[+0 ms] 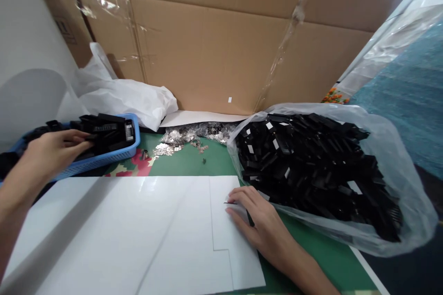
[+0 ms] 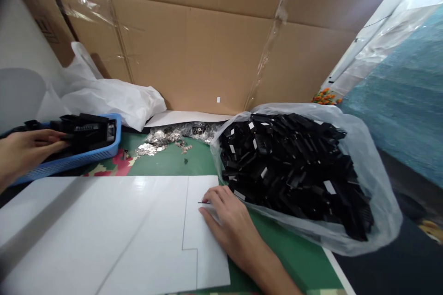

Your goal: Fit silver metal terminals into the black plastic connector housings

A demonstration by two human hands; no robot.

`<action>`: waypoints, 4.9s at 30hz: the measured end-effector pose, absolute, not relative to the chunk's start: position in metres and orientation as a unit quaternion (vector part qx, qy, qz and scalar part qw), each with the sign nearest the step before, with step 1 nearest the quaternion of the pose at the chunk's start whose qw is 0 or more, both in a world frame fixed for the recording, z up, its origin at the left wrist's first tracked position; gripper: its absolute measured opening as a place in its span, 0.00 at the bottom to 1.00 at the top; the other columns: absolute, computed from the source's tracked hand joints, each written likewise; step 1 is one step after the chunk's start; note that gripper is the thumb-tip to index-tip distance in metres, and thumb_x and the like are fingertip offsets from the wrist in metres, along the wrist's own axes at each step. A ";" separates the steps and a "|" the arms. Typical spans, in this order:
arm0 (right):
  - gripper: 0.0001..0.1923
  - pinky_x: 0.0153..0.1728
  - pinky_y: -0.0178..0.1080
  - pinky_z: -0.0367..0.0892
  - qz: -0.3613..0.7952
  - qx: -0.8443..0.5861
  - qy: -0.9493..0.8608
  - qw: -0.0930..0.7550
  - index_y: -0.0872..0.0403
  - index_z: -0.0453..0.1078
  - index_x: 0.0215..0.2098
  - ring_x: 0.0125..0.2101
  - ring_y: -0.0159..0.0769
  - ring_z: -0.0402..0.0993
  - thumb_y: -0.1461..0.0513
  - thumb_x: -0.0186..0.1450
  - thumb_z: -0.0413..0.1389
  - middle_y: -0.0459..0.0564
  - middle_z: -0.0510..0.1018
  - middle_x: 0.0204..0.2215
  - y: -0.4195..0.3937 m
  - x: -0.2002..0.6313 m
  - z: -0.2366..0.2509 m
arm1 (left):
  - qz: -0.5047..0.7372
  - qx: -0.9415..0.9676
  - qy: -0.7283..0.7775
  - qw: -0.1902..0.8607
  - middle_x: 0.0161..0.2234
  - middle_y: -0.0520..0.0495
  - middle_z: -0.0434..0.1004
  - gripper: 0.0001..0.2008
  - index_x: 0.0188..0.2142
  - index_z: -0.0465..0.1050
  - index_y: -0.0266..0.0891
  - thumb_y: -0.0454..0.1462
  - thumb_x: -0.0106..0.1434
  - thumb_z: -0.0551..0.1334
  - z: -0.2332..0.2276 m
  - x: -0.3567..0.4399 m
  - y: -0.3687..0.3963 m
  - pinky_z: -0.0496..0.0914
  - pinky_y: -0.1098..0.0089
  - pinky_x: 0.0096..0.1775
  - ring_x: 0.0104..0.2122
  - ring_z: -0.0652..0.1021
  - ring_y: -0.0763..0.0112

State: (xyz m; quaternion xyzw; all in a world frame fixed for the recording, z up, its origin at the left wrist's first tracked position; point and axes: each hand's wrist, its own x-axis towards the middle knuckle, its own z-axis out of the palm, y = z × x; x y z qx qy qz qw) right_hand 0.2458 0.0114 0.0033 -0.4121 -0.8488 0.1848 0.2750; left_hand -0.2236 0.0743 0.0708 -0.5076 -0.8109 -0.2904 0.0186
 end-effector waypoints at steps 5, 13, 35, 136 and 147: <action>0.04 0.47 0.39 0.69 0.262 -0.428 -0.807 0.310 0.50 0.70 0.46 0.45 0.38 0.74 0.63 0.75 0.54 0.48 0.77 0.42 0.009 0.244 0.009 | -0.501 -0.523 -0.687 -0.046 0.40 0.54 0.82 0.13 0.48 0.80 0.41 0.40 0.64 0.67 0.092 -0.153 0.062 0.71 0.73 0.44 0.39 0.79 0.70; 0.11 0.40 0.35 0.68 0.383 -0.457 -0.726 0.341 0.50 0.76 0.42 0.34 0.34 0.76 0.56 0.76 0.53 0.45 0.79 0.32 0.009 0.239 0.018 | -0.376 -0.659 -0.438 -0.482 0.34 0.48 0.78 0.12 0.49 0.77 0.41 0.44 0.72 0.61 0.009 -0.048 0.035 0.69 0.71 0.36 0.32 0.76 0.69; 0.08 0.38 0.37 0.68 0.377 -0.413 -0.761 0.330 0.51 0.78 0.46 0.33 0.34 0.74 0.61 0.74 0.57 0.47 0.78 0.34 0.015 0.212 0.017 | -0.305 -0.837 -0.389 -0.235 0.47 0.46 0.79 0.14 0.53 0.71 0.43 0.41 0.70 0.67 0.006 -0.033 0.016 0.73 0.61 0.50 0.50 0.76 0.62; 0.11 0.48 0.38 0.76 0.492 -0.373 -0.666 0.418 0.45 0.83 0.50 0.47 0.35 0.75 0.59 0.70 0.62 0.49 0.71 0.44 0.049 0.208 -0.006 | -0.379 -0.726 -0.498 -0.284 0.48 0.53 0.81 0.12 0.51 0.74 0.52 0.43 0.69 0.67 0.007 -0.037 0.013 0.76 0.66 0.47 0.46 0.80 0.65; 0.12 0.48 0.42 0.79 0.501 -0.338 -0.652 0.458 0.47 0.80 0.50 0.44 0.35 0.79 0.61 0.68 0.65 0.50 0.77 0.47 0.046 0.211 0.003 | -0.381 -0.657 -0.470 -0.451 0.52 0.45 0.81 0.14 0.53 0.74 0.45 0.41 0.68 0.65 -0.003 -0.028 0.013 0.81 0.62 0.50 0.51 0.83 0.57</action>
